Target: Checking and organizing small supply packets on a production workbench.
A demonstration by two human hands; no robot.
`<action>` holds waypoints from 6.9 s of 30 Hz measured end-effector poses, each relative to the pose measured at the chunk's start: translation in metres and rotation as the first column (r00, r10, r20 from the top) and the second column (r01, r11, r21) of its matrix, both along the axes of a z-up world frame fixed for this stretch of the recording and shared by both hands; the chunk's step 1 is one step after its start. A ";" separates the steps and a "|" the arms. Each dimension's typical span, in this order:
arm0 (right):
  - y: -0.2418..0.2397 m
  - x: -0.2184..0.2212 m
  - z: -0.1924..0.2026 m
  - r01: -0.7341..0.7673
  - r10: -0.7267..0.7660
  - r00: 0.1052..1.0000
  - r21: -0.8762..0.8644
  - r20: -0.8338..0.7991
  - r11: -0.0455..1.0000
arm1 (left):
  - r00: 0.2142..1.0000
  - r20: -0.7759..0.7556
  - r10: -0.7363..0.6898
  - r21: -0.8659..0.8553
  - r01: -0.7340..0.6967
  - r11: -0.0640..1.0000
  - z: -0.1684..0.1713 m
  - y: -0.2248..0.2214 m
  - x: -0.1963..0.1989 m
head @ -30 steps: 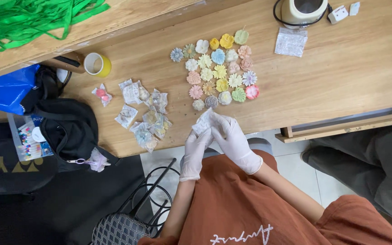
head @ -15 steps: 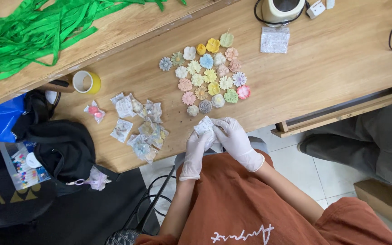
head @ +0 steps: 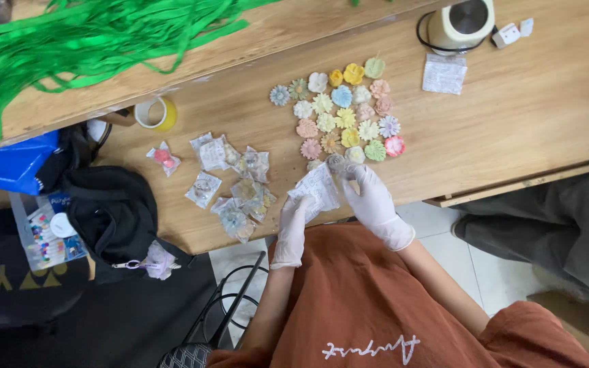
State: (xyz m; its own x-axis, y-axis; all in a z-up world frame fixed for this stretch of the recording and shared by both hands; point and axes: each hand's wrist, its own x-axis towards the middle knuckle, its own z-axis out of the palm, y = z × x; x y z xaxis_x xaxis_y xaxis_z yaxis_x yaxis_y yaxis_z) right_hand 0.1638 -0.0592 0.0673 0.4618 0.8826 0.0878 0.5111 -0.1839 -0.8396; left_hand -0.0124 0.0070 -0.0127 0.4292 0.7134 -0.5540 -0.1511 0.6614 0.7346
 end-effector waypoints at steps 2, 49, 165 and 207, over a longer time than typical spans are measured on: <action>0.009 -0.008 0.014 -0.092 0.091 0.995 0.027 0.026 0.995 | 0.999 -0.008 0.047 0.020 -0.047 0.999 -0.007 0.004 -0.010; 0.029 -0.057 -0.006 0.069 -0.076 0.997 -0.163 -0.035 0.984 | 0.997 0.007 -0.073 -0.138 0.073 0.988 -0.037 0.054 -0.070; 0.183 -0.078 -0.309 0.242 -0.154 -0.565 -0.340 -0.811 0.909 | 0.761 -0.362 0.539 0.802 -0.041 0.596 0.180 0.084 -0.140; 0.107 -0.062 -0.010 -0.067 -0.128 0.277 -0.152 -0.952 0.986 | 0.835 -0.425 0.349 0.641 0.005 0.768 0.093 0.111 -0.082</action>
